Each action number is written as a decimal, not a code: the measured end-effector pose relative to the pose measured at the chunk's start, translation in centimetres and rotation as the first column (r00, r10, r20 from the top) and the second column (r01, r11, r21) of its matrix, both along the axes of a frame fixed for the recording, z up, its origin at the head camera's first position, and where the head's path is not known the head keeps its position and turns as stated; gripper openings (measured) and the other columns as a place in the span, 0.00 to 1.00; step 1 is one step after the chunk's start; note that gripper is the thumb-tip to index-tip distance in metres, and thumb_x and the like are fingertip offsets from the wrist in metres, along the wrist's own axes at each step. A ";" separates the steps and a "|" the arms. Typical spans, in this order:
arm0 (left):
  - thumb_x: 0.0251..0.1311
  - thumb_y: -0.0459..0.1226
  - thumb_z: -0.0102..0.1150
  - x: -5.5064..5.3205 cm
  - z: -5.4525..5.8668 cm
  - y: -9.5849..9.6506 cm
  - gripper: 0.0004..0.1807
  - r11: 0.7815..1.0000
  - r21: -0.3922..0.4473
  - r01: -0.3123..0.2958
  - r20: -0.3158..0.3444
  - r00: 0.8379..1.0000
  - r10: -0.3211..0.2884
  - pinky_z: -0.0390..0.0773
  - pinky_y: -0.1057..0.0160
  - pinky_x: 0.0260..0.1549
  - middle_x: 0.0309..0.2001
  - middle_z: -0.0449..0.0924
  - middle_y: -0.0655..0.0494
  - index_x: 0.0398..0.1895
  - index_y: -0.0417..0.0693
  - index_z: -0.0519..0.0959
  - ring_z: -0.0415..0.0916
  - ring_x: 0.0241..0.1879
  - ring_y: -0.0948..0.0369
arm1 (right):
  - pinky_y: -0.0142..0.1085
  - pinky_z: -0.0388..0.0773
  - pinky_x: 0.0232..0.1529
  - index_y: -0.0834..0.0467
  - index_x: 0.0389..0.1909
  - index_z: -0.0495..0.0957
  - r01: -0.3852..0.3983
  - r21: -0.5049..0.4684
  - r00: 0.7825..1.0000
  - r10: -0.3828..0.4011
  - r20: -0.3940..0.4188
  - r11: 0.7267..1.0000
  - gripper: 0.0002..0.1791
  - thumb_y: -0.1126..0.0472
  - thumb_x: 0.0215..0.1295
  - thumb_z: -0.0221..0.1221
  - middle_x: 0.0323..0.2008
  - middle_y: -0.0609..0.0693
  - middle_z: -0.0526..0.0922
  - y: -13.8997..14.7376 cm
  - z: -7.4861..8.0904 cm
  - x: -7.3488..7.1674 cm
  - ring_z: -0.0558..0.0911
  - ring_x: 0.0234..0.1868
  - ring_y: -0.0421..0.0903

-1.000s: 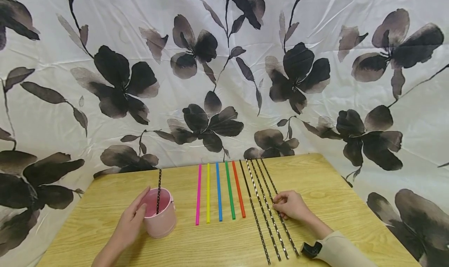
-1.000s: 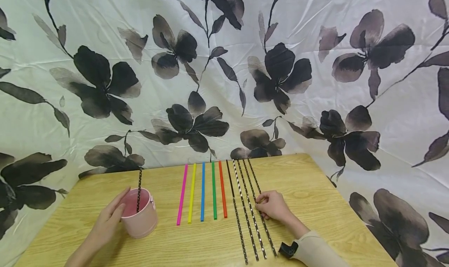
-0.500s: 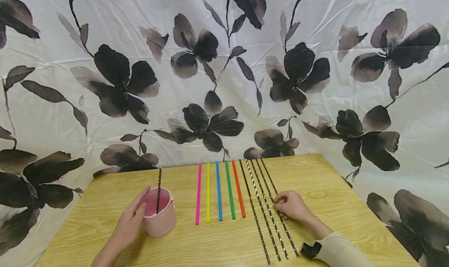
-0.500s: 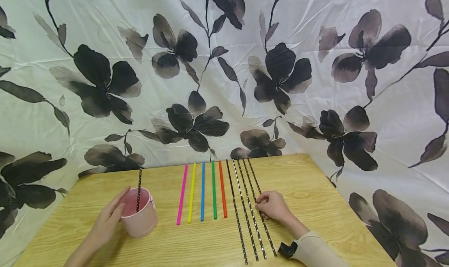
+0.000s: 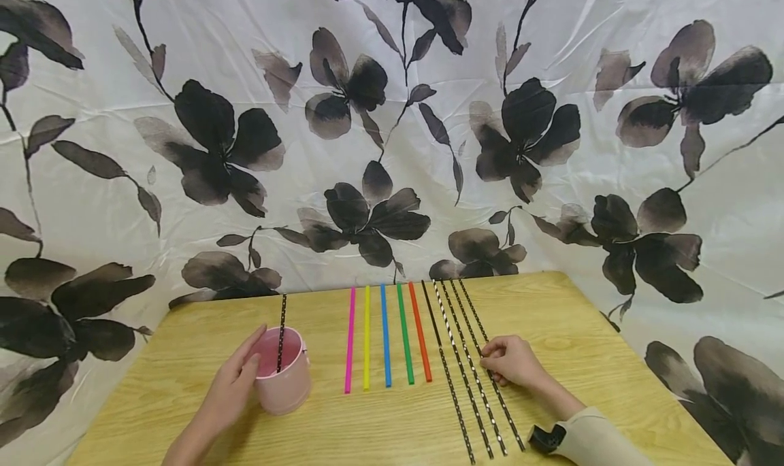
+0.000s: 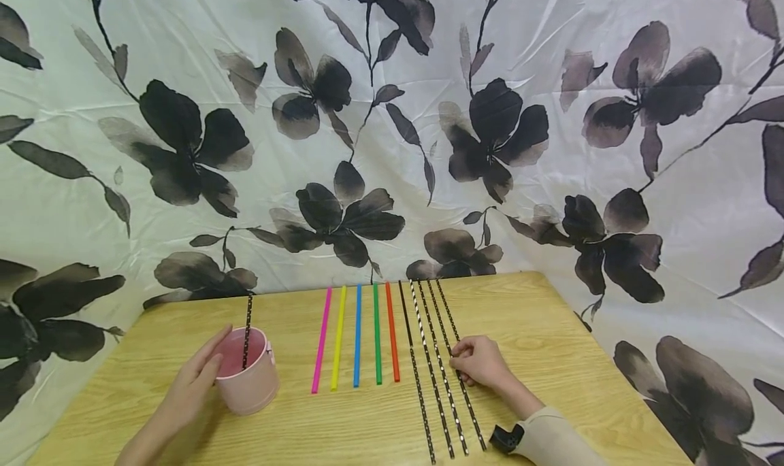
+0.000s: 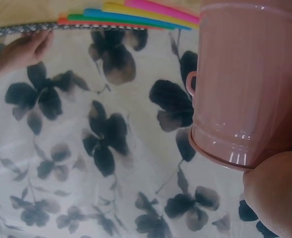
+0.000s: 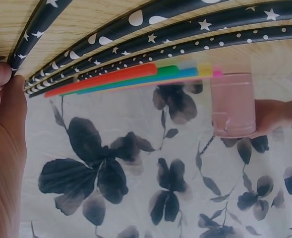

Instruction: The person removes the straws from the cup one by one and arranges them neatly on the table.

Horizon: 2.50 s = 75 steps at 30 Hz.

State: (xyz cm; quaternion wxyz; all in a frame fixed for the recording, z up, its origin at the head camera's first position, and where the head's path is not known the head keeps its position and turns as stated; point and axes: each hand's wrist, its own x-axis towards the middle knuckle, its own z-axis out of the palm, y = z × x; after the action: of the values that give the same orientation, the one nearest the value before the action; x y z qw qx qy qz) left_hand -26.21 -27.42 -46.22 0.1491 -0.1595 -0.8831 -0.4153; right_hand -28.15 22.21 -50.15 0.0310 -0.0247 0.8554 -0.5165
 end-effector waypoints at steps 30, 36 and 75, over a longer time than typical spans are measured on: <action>0.67 0.38 0.35 0.0 0.2 0.4 0.23 0.999 0.028 0.016 0.036 0.999 -0.017 0.60 0.44 0.52 0.63 0.57 0.49 0.65 0.63 0.54 0.54 0.60 0.48 | 0.39 0.73 0.10 0.62 0.33 0.78 0.030 0.041 0.998 -0.028 -0.050 0.999 0.09 0.60 0.59 0.56 0.15 0.58 0.75 0.1 1.2 -0.7 0.72 0.10 0.50; 0.67 0.38 0.35 0.0 0.3 0.3 0.23 1.000 0.017 0.010 0.030 0.999 -0.011 0.60 0.46 0.52 0.63 0.57 0.50 0.65 0.62 0.54 0.55 0.60 0.50 | 0.41 0.72 0.12 0.62 0.36 0.78 0.007 0.053 0.994 -0.001 -0.111 0.999 0.10 0.60 0.59 0.55 0.17 0.63 0.75 -1.3 3.2 -1.5 0.73 0.13 0.58; 0.68 0.38 0.35 0.1 -0.1 0.3 0.23 0.999 0.039 0.022 0.029 0.999 -0.023 0.60 0.45 0.53 0.63 0.57 0.51 0.65 0.62 0.54 0.55 0.60 0.50 | 0.34 0.76 0.15 0.52 0.31 0.82 -0.347 -0.020 0.923 0.338 -0.187 0.938 0.07 0.55 0.54 0.60 0.17 0.44 0.78 -29.2 11.5 -5.2 0.78 0.16 0.48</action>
State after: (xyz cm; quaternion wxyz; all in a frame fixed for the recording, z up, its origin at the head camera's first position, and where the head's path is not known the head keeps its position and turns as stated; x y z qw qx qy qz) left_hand -26.14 -27.16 -46.35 0.1347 -0.1602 -0.8751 -0.4363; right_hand -33.35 -7.00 -38.67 0.0426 -0.2213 0.8233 -0.5210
